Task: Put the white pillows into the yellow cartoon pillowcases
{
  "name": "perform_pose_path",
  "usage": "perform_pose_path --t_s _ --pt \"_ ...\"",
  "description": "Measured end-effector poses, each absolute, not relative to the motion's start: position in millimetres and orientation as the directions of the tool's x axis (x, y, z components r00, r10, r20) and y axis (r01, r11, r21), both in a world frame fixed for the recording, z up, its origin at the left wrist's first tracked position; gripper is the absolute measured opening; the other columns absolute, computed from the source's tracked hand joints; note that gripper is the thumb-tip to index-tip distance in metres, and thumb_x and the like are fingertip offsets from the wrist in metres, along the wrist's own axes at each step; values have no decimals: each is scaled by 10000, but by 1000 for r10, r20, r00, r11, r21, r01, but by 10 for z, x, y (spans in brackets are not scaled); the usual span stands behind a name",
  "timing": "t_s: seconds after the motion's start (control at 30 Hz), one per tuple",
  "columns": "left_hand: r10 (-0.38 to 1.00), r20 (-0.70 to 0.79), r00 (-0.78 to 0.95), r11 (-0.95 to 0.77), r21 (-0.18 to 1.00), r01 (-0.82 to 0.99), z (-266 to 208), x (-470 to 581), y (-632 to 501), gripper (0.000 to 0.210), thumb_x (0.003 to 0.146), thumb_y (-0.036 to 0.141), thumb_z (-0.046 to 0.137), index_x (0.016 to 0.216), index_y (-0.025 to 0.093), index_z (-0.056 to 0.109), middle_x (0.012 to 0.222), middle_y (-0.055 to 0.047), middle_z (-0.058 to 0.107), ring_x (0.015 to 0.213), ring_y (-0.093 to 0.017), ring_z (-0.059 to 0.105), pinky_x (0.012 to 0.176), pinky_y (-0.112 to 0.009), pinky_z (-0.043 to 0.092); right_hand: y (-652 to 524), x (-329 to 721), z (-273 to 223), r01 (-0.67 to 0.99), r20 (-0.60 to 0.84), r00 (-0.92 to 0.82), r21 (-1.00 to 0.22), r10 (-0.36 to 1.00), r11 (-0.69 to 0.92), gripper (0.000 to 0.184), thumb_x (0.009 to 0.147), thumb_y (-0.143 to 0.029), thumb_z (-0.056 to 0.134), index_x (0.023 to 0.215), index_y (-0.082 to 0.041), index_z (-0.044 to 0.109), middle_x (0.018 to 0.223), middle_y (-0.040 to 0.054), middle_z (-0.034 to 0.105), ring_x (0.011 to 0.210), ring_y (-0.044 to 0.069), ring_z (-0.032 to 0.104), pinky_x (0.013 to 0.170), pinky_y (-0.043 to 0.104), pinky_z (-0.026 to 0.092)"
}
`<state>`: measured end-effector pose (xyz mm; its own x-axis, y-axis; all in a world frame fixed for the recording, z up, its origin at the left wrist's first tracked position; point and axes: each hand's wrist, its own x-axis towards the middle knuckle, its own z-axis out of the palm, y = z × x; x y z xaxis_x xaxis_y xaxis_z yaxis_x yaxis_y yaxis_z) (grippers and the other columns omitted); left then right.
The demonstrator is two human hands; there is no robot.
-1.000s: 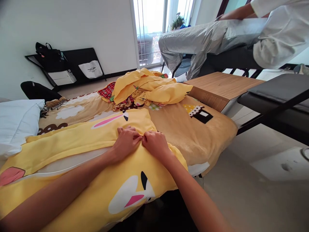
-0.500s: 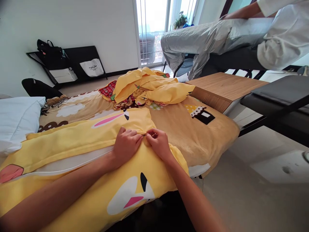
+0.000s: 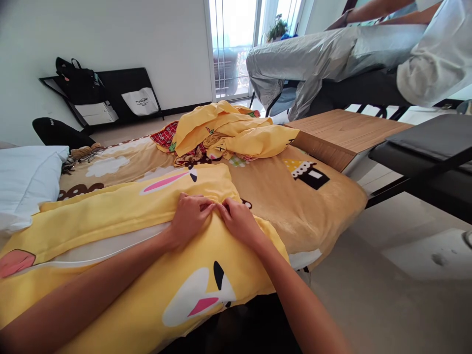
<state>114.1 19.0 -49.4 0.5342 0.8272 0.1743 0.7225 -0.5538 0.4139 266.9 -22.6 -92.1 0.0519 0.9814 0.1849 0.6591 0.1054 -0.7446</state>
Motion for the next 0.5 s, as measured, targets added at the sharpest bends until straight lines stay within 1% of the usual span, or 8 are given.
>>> perform_pose_path --t_s 0.13,0.2,0.37,0.5 --pt "843 150 517 -524 452 722 -513 1147 229 239 904 289 517 875 244 749 900 -16 762 846 -198 647 850 -381 322 -182 2690 -937 578 235 62 -800 970 157 288 867 -440 445 692 -217 496 616 -5 546 583 133 456 589 263 334" --pt "851 139 507 -508 468 724 -515 1151 238 242 899 288 517 845 237 747 878 -14 760 829 -193 645 834 -375 324 -173 2687 -937 516 231 92 -843 969 153 288 835 -445 460 671 -212 497 572 -21 497 555 121 423 569 257 325" --pt "858 134 496 -497 466 732 -517 1161 244 244 883 292 521 776 203 722 862 -23 752 816 -193 638 811 -376 319 -141 2666 -964 389 188 176 -915 966 107 277 746 -449 519 618 -203 513 526 -25 462 531 111 387 512 244 298" --pt "863 107 494 -483 461 744 -501 1165 247 243 874 289 524 744 186 702 849 -27 743 818 -201 633 806 -387 317 -99 2670 -1012 224 100 179 -973 979 59 280 708 -466 544 610 -207 509 484 -41 426 481 97 337 465 239 264"
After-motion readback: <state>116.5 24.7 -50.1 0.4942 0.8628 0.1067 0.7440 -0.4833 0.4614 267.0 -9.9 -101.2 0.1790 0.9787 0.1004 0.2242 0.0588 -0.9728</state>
